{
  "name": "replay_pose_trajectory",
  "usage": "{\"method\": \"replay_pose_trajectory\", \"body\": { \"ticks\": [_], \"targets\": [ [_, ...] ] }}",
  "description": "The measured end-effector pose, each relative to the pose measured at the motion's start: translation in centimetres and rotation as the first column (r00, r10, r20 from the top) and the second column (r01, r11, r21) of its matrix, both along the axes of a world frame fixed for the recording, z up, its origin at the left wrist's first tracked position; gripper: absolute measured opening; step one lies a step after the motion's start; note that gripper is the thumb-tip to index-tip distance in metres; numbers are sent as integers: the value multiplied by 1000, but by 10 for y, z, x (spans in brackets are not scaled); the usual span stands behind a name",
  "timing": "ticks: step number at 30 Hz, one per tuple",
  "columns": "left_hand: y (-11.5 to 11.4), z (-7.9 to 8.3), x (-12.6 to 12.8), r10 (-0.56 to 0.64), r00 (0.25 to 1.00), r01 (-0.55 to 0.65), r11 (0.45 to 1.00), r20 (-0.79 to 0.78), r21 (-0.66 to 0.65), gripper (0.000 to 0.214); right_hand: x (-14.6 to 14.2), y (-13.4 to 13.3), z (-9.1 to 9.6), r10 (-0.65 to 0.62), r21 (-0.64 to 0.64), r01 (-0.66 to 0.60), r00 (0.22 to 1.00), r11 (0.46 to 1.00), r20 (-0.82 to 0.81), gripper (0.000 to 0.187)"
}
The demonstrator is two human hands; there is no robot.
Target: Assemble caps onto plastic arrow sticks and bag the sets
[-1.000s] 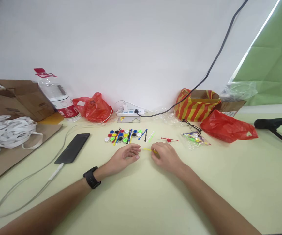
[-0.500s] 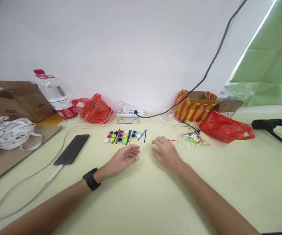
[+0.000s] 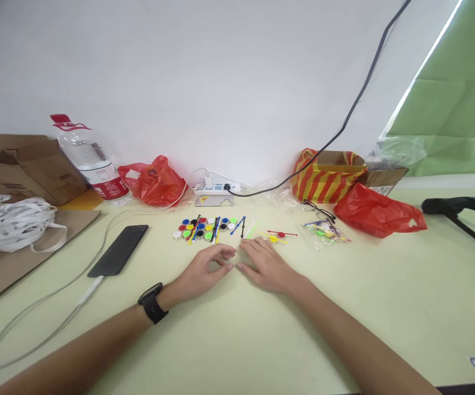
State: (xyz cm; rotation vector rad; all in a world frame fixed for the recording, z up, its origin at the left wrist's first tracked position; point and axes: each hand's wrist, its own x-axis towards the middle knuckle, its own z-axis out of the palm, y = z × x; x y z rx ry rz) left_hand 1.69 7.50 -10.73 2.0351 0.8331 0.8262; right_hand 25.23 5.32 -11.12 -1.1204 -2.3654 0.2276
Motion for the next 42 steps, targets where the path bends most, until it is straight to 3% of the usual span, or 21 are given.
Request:
{"method": "replay_pose_trajectory", "body": {
  "ticks": [9, 12, 18, 25, 31, 34, 38, 42],
  "targets": [
    [1, 0, -1, 44, 999, -43, 998, -30, 54, 29, -2, -2, 1, 75, -50, -87, 977, 995, -201, 8],
    [0, 1, -2, 38, 999, -36, 998, -32, 56, 30, -3, -2, -1, 51, -28, -60, 967, 998, -249, 11],
    [-1, 2, -2, 48, 998, -47, 999, -45, 19, 30, 2, 4, -6, -58, 30, 60, 996, 998, -62, 25],
    [-1, 4, -1, 46, 997, -44, 998, -54, 41, 30, 2, 4, -4, 26, 5, -26, 999, 1000, -32, 16],
    [-1, 4, -1, 20, 999, -16, 996, -47, 85, 26, -3, -2, 3, 5, 3, -5, 996, 1000, -89, 13],
    [0, 3, -1, 23, 999, -21, 999, -48, 38, 16, -4, -4, 5, -14, -27, 11, 992, 1000, -123, 13],
    [2, 1, 0, 83, 996, -83, 997, -36, -4, 21, -3, -5, 6, -28, -102, 7, 978, 995, -207, 13],
    [4, -3, -1, 181, 983, -181, 983, 6, -30, 24, 2, -1, 5, -36, -80, 13, 957, 997, -287, 18]
  ]
}}
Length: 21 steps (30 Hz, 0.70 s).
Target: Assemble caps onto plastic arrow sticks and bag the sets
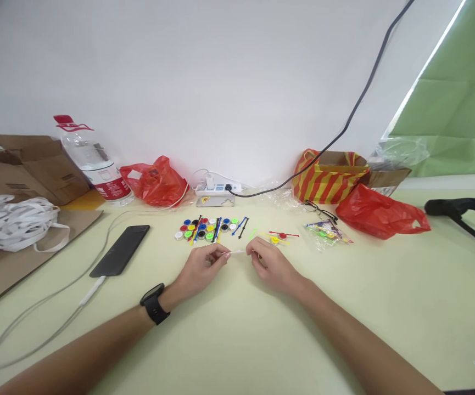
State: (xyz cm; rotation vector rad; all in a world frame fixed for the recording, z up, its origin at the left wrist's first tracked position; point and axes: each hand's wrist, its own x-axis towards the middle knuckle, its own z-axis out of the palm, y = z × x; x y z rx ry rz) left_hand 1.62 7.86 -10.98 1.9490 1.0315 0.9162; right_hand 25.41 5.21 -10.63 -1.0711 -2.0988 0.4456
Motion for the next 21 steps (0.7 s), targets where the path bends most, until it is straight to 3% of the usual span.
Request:
{"method": "replay_pose_trajectory", "body": {
  "ticks": [7, 14, 21],
  "targets": [
    [-1, 4, -1, 176, 982, -180, 982, 75, 55, 32, 3, 8, -9, -50, 54, 52, 997, 997, -51, 30],
    [-3, 5, -2, 111, 994, -111, 993, 13, 30, 25, 1, 10, -22, -68, 102, 61, 995, 993, 70, 42],
    [-3, 4, -2, 89, 996, -88, 996, -13, 32, 21, -4, 12, -23, -89, 126, 72, 986, 989, 140, 35]
  ]
}}
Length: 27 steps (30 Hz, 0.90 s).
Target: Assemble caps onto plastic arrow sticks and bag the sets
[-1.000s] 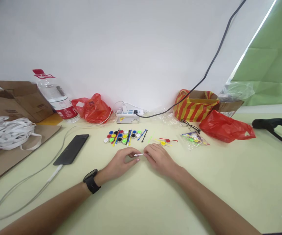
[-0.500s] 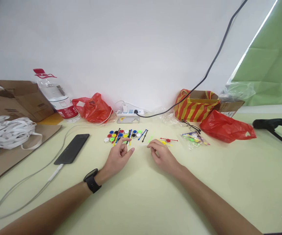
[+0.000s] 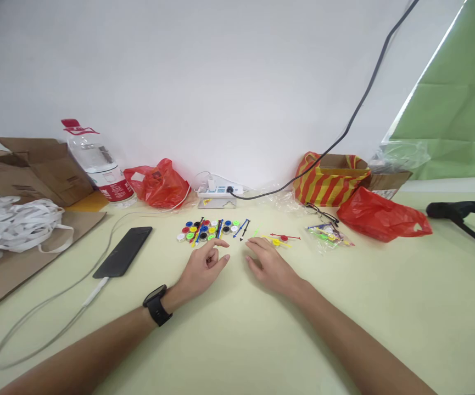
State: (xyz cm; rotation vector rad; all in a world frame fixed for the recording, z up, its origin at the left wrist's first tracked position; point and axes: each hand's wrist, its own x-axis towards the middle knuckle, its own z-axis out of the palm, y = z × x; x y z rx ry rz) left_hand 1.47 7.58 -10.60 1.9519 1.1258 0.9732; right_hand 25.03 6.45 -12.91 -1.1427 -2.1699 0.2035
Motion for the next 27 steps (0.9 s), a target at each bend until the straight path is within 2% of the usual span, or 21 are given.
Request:
{"method": "replay_pose_trajectory", "body": {
  "ticks": [7, 10, 14, 17, 20, 22, 24, 27],
  "targets": [
    [0, 1, 1, 6, 1000, -6, 1000, 1, 5, 19, -2, 4, 4, -33, 3, 33, 999, 999, -12, 18],
    [0, 1, 1, 4, 1000, -4, 1000, -9, 13, 19, 1, 2, 11, -59, 39, 63, 994, 997, -97, 13],
    [1, -1, 1, 37, 998, -33, 996, -45, 84, 28, -4, -9, 25, 20, 61, -5, 968, 998, -248, 19],
    [2, -1, 0, 33, 995, -17, 987, -94, 157, 28, -11, -17, 32, 57, 12, -56, 938, 998, -341, 22],
    [1, 1, 0, -71, 988, 90, 986, -137, 137, 23, -14, -19, 34, 47, -84, -88, 912, 993, -407, 25],
    [1, 2, 1, -108, 983, 126, 984, -150, 122, 27, -13, -17, 33, 29, -157, -116, 882, 981, -471, 20],
    [2, 2, 1, -87, 986, 105, 986, -142, 129, 26, -12, -15, 30, 12, -202, -138, 851, 969, -525, 20],
    [3, 0, 1, -23, 995, 34, 992, -95, 118, 25, -13, -17, 23, 14, -204, -146, 843, 968, -538, 24]
  ]
}}
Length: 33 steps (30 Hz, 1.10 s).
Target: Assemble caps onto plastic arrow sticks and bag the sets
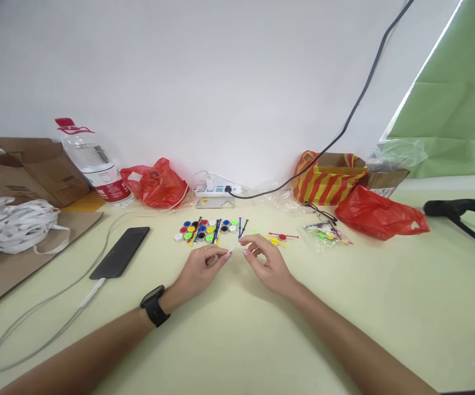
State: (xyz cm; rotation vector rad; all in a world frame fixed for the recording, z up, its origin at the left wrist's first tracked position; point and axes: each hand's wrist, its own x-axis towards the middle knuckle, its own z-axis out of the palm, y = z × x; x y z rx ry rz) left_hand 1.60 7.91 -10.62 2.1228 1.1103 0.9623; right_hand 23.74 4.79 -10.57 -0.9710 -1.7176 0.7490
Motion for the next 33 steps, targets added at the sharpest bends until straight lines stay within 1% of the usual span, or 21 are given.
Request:
{"method": "replay_pose_trajectory", "body": {
  "ticks": [3, 4, 6, 7, 9, 11, 14, 16, 18, 20, 22, 24, 27, 33],
  "targets": [
    [1, -2, 0, 27, 995, -18, 995, 97, -96, 31, -5, -5, -5, 25, 11, -25, 1000, 1000, 15, 36],
    [2, -2, 0, 23, 989, -4, 991, 143, -134, 32, -6, -6, -6, 54, 14, -55, 997, 998, 48, 35],
    [2, -3, 0, 0, 974, 43, 982, 229, -183, 32, -8, -8, -5, 136, 23, -141, 979, 990, 152, 26],
    [3, -3, 0, -12, 966, 62, 981, 257, -186, 32, -9, -8, -4, 177, 27, -186, 963, 982, 201, 25],
    [4, -3, 0, -34, 961, 81, 983, 273, -162, 31, -9, -7, -3, 222, 37, -238, 943, 970, 250, 32],
    [6, -4, 0, -44, 963, 84, 986, 266, -141, 30, -10, -7, -2, 232, 48, -252, 938, 967, 258, 44],
    [6, -5, 0, -48, 964, 89, 985, 261, -146, 30, -11, -7, -2, 235, 72, -261, 936, 963, 261, 47],
    [5, -4, 0, -33, 968, 76, 984, 249, -162, 34, -11, -7, -3, 193, 99, -225, 947, 969, 258, 46],
    [2, -1, 1, -28, 976, 68, 981, 216, -181, 39, -10, -5, -6, 88, 139, -127, 962, 982, 258, 44],
    [-1, 1, 2, -47, 984, 79, 979, 171, -186, 37, -7, -2, -10, -37, 185, -17, 958, 983, 284, 40],
    [-3, 2, 3, -71, 989, 94, 979, 131, -178, 32, -3, 1, -14, -117, 219, 44, 935, 975, 334, 38],
    [-4, 2, 3, -79, 991, 97, 979, 107, -178, 29, -1, 5, -17, -144, 225, 59, 912, 973, 385, 36],
    [-3, 0, 2, -74, 993, 91, 979, 96, -184, 27, -1, 8, -18, -148, 205, 62, 886, 977, 438, 34],
    [-3, -1, 3, -107, 990, 123, 973, 90, -197, 25, -3, 10, -18, -155, 190, 66, 851, 980, 502, 29]
  ]
}}
